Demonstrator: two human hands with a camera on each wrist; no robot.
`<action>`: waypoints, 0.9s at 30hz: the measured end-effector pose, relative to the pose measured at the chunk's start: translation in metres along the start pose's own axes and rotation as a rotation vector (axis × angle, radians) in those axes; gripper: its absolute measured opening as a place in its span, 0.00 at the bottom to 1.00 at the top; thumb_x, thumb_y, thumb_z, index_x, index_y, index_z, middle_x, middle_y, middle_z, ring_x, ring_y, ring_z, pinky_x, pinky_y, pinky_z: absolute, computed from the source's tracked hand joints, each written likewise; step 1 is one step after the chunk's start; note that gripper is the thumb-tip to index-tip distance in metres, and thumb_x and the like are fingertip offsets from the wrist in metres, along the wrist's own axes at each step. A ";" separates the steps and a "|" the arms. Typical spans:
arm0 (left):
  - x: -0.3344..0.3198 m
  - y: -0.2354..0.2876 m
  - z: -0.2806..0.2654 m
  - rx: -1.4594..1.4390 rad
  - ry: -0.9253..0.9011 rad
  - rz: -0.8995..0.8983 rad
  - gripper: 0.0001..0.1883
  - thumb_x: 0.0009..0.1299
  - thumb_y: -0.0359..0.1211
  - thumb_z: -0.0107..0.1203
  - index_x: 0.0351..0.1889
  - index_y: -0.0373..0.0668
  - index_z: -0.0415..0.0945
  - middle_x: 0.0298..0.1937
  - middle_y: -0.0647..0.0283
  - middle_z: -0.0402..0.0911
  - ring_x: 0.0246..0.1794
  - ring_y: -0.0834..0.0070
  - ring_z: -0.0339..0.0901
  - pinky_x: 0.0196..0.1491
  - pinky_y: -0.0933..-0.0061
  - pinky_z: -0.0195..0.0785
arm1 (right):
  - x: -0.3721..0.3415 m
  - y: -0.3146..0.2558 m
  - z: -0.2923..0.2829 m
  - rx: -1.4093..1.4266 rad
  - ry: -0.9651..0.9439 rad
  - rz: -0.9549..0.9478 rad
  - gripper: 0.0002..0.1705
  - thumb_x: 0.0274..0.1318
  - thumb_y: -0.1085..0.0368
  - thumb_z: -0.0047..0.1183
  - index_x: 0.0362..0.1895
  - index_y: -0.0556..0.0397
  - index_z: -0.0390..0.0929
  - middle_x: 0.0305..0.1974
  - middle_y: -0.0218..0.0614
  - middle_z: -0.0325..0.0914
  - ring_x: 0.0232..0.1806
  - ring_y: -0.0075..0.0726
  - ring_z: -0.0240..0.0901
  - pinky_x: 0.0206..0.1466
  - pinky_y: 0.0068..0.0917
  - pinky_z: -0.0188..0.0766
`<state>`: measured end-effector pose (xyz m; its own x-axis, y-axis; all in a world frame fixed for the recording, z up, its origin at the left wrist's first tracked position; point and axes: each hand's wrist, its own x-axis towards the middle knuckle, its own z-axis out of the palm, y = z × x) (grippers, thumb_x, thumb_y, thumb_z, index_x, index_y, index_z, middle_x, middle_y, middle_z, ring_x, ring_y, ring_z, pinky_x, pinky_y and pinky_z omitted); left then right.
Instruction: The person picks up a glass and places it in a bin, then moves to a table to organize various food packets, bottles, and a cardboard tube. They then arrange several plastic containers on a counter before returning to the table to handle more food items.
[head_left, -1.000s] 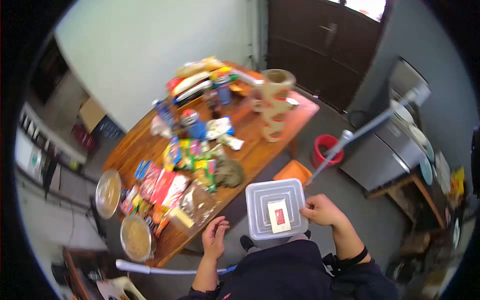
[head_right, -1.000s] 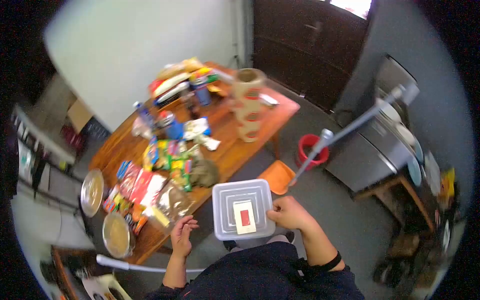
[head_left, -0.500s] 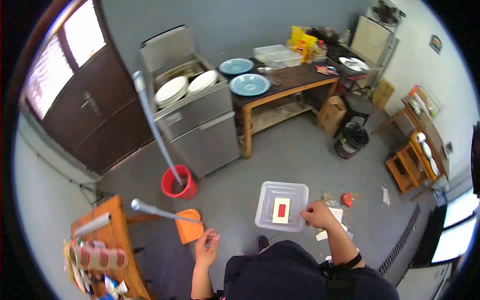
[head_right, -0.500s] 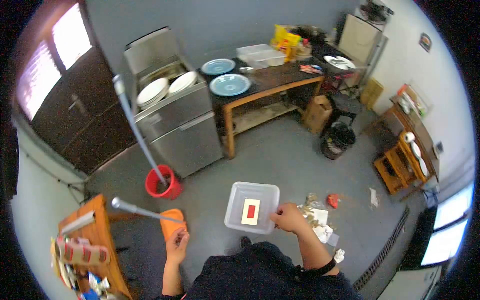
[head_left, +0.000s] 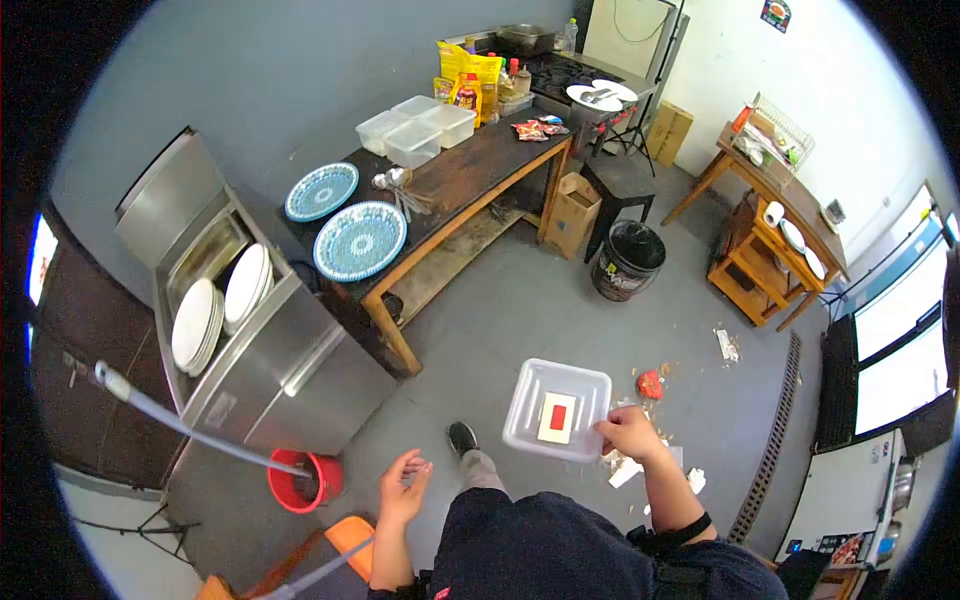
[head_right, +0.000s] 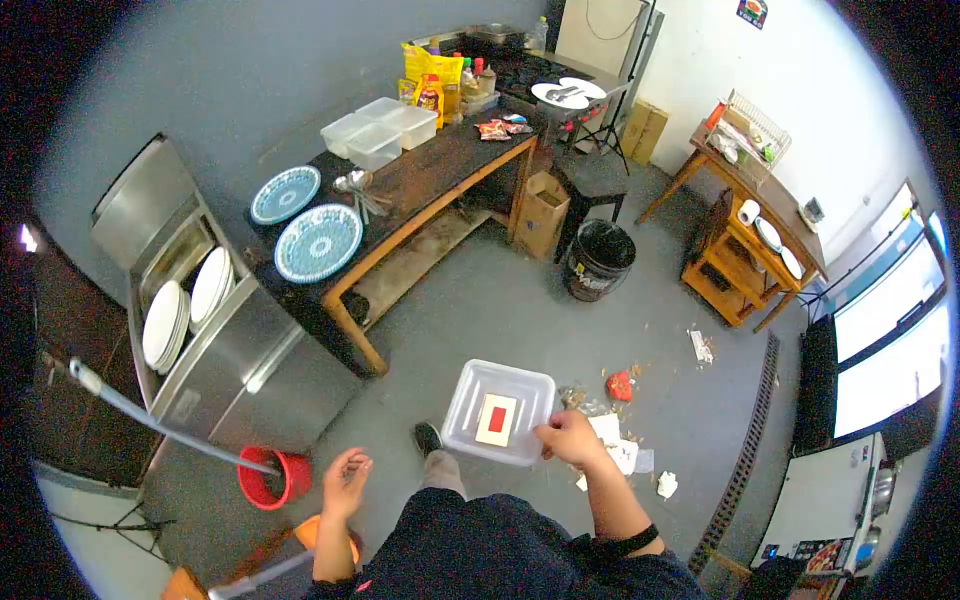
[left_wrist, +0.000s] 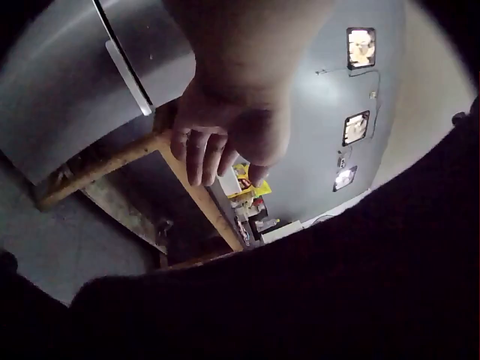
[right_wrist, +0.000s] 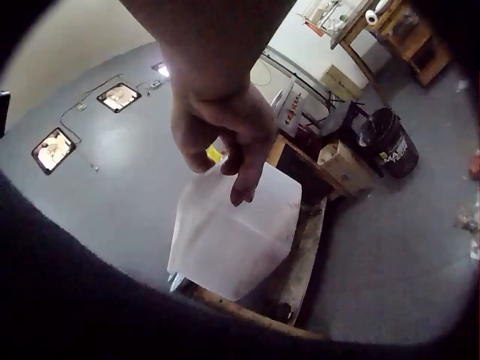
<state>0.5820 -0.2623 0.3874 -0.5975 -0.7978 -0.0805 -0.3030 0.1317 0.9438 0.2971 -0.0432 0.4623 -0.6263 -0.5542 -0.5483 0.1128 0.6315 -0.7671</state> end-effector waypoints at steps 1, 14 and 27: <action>0.028 0.004 -0.001 0.000 -0.020 -0.002 0.17 0.55 0.33 0.58 0.42 0.40 0.71 0.32 0.63 0.77 0.31 0.78 0.73 0.36 0.77 0.62 | 0.015 -0.014 -0.002 0.022 0.035 0.020 0.14 0.43 0.66 0.49 0.24 0.70 0.72 0.20 0.42 0.73 0.19 0.31 0.71 0.21 0.25 0.69; 0.272 0.064 0.033 -0.038 -0.153 0.029 0.18 0.55 0.32 0.59 0.43 0.39 0.70 0.32 0.63 0.76 0.32 0.80 0.72 0.36 0.77 0.65 | 0.229 -0.137 -0.023 0.397 0.180 -0.024 0.12 0.44 0.68 0.48 0.22 0.69 0.72 0.18 0.41 0.72 0.18 0.33 0.70 0.22 0.27 0.71; 0.453 0.110 0.108 -0.046 0.109 0.006 0.18 0.54 0.30 0.59 0.43 0.40 0.70 0.32 0.61 0.75 0.32 0.77 0.73 0.36 0.78 0.65 | 0.511 -0.294 -0.011 0.533 -0.333 -0.085 0.11 0.45 0.67 0.51 0.27 0.65 0.72 0.24 0.42 0.73 0.23 0.36 0.72 0.27 0.31 0.72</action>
<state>0.1974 -0.5461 0.4206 -0.5145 -0.8565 -0.0416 -0.2635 0.1118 0.9582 -0.0646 -0.5065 0.4110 -0.3866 -0.7836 -0.4864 0.4957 0.2682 -0.8260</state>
